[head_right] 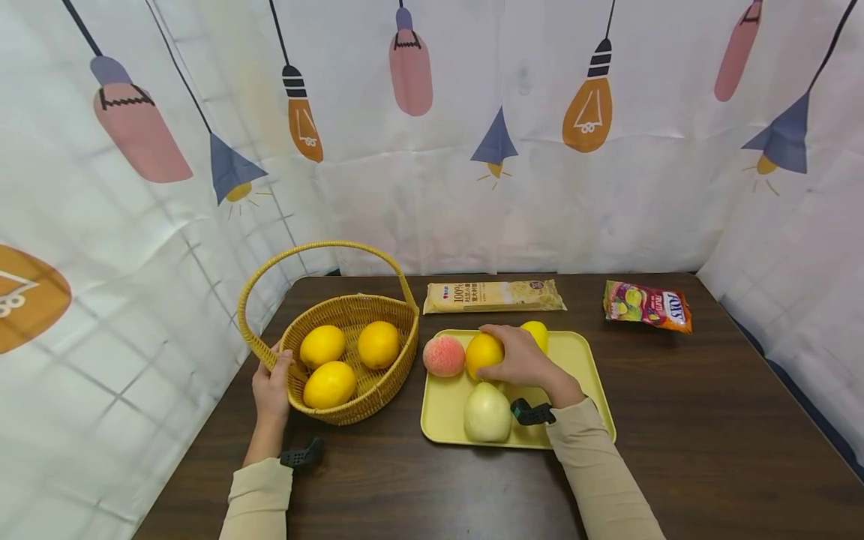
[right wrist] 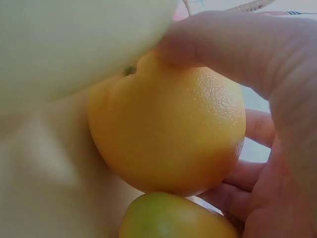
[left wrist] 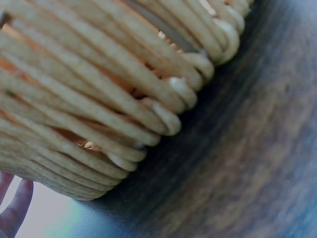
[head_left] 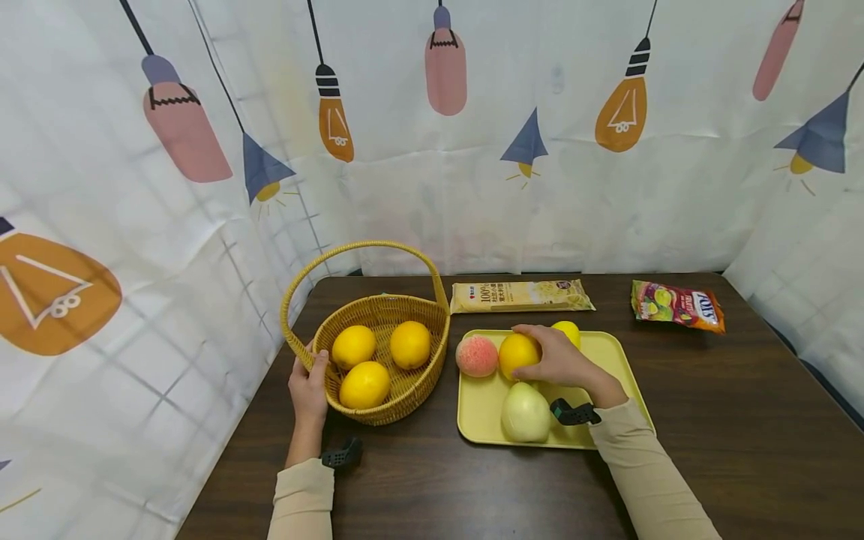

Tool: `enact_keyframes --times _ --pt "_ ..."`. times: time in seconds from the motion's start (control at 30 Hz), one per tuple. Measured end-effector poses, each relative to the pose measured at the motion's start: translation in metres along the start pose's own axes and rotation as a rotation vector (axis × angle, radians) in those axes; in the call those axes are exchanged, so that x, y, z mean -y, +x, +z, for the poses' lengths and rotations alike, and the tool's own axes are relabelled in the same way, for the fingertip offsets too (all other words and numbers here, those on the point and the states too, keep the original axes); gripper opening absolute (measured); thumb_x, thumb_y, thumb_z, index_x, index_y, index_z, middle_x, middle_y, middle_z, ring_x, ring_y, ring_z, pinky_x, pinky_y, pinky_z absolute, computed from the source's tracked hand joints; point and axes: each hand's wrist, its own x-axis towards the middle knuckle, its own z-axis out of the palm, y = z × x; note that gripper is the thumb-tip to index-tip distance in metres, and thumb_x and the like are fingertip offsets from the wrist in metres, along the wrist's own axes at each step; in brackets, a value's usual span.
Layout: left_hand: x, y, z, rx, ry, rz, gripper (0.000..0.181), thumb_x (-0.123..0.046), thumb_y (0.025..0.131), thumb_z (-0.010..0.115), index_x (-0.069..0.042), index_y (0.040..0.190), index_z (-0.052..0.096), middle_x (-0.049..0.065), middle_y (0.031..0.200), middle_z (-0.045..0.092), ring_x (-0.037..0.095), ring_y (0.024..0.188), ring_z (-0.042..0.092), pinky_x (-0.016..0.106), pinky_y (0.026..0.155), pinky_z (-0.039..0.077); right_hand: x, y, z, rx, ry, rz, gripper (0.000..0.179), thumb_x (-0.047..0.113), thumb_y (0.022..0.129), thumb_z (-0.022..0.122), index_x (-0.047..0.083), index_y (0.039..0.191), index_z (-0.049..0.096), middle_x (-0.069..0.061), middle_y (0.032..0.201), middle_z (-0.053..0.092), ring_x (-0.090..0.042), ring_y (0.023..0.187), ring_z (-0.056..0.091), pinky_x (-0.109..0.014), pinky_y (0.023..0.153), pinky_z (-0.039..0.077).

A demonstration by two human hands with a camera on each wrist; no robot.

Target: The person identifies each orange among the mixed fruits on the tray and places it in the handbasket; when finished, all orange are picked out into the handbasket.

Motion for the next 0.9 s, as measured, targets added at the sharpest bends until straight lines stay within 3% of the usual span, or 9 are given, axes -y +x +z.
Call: enact_keyframes --times 0.13,0.6,0.9 --pt "-0.001 -0.001 0.001 -0.002 -0.005 0.003 0.046 -0.030 0.100 0.055 -0.009 0.141 0.052 -0.001 0.109 0.056 0.022 0.107 0.055 0.013 0.078 0.048 0.000 -0.001 0.000 -0.013 -0.005 -0.008 0.083 0.042 0.075 0.082 0.008 0.142 0.049 -0.010 0.132 0.057 -0.024 0.102 0.056 -0.041 0.082 0.047" --pt "0.001 0.000 0.002 -0.016 -0.002 0.013 0.045 -0.032 0.100 0.055 -0.010 0.140 0.054 0.000 0.107 0.057 0.030 0.105 0.056 0.013 0.076 0.049 0.007 -0.002 -0.004 -0.075 0.141 0.035 0.079 0.039 0.076 0.082 0.022 0.144 0.045 -0.007 0.131 0.056 -0.022 0.092 0.059 -0.037 0.075 0.050" --pt "0.001 0.000 0.002 -0.023 0.016 0.023 0.046 -0.032 0.100 0.055 -0.010 0.140 0.054 0.000 0.104 0.057 0.025 0.103 0.056 0.013 0.077 0.049 0.013 -0.002 -0.006 -0.139 0.232 0.019 0.079 0.032 0.079 0.082 0.016 0.146 0.043 -0.014 0.137 0.050 -0.029 0.101 0.057 -0.037 0.075 0.053"
